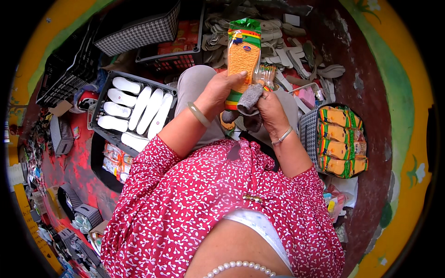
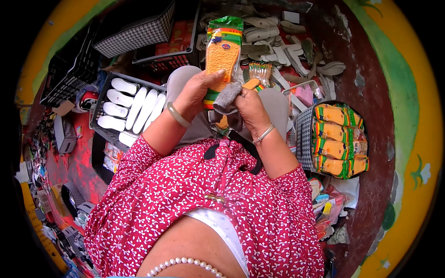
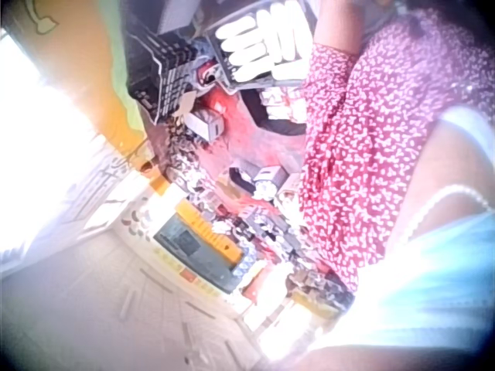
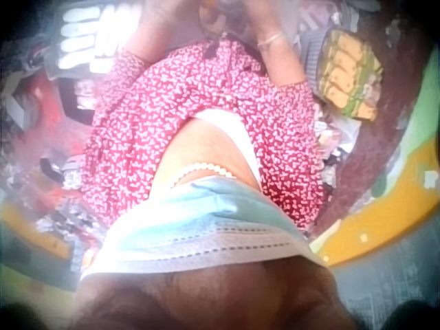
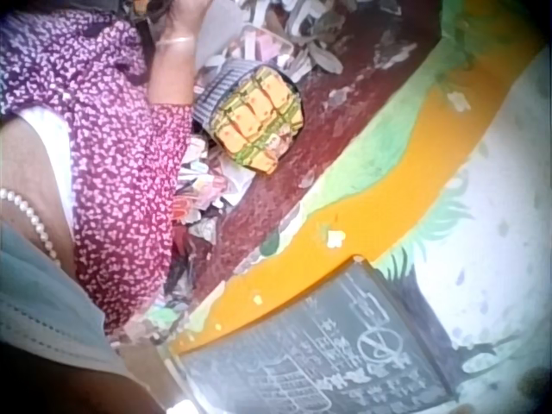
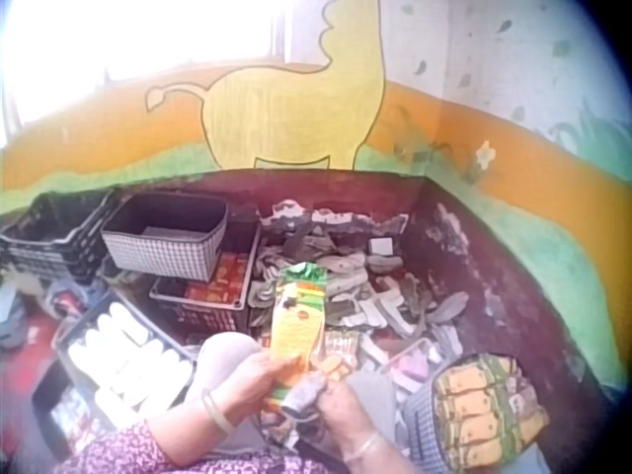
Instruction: The person holds an orange insole and rubs it repeatedly with a grey cloth.
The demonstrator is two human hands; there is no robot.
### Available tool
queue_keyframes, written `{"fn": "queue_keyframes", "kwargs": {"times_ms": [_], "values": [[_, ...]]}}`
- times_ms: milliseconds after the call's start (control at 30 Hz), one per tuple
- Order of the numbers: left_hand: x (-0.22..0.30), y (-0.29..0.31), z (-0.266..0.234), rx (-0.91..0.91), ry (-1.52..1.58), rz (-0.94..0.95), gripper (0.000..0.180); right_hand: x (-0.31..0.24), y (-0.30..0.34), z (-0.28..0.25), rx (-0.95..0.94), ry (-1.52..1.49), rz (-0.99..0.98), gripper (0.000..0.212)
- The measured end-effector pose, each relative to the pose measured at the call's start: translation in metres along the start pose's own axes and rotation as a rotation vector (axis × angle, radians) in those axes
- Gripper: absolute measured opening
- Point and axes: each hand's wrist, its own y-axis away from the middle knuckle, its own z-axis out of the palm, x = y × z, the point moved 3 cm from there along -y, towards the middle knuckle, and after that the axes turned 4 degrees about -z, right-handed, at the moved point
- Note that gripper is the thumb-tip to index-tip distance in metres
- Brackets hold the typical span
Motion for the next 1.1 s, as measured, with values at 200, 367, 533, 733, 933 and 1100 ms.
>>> {"fn": "queue_keyframes", "kwargs": {"times_ms": [200, 367, 533, 733, 933, 1100], "values": [[0.013, 0.008, 0.007, -0.016, -0.1, -0.038, 0.031, -0.004, 0.008, -0.007, -0.207, -0.013, 0.174, 0.018], [0.018, 0.01, 0.006, -0.055, -0.129, -0.054, 0.032, -0.008, 0.016, -0.001, -0.212, 0.057, 0.15, 0.012], [0.025, 0.014, 0.009, -0.057, -0.099, 0.006, 0.033, -0.011, 0.017, -0.004, -0.214, 0.065, 0.146, 0.012], [0.028, 0.016, 0.01, -0.048, -0.101, 0.063, 0.033, -0.023, 0.02, -0.002, -0.186, 0.153, 0.108, 0.013], [0.055, 0.012, -0.026, 0.07, -0.03, 0.236, 0.028, -0.024, 0.028, -0.025, -0.08, 0.205, 0.13, 0.015], [0.077, 0.016, -0.054, 0.076, 0.121, 0.315, 0.032, -0.025, 0.027, -0.072, 0.133, -0.017, -0.026, 0.022]]}}
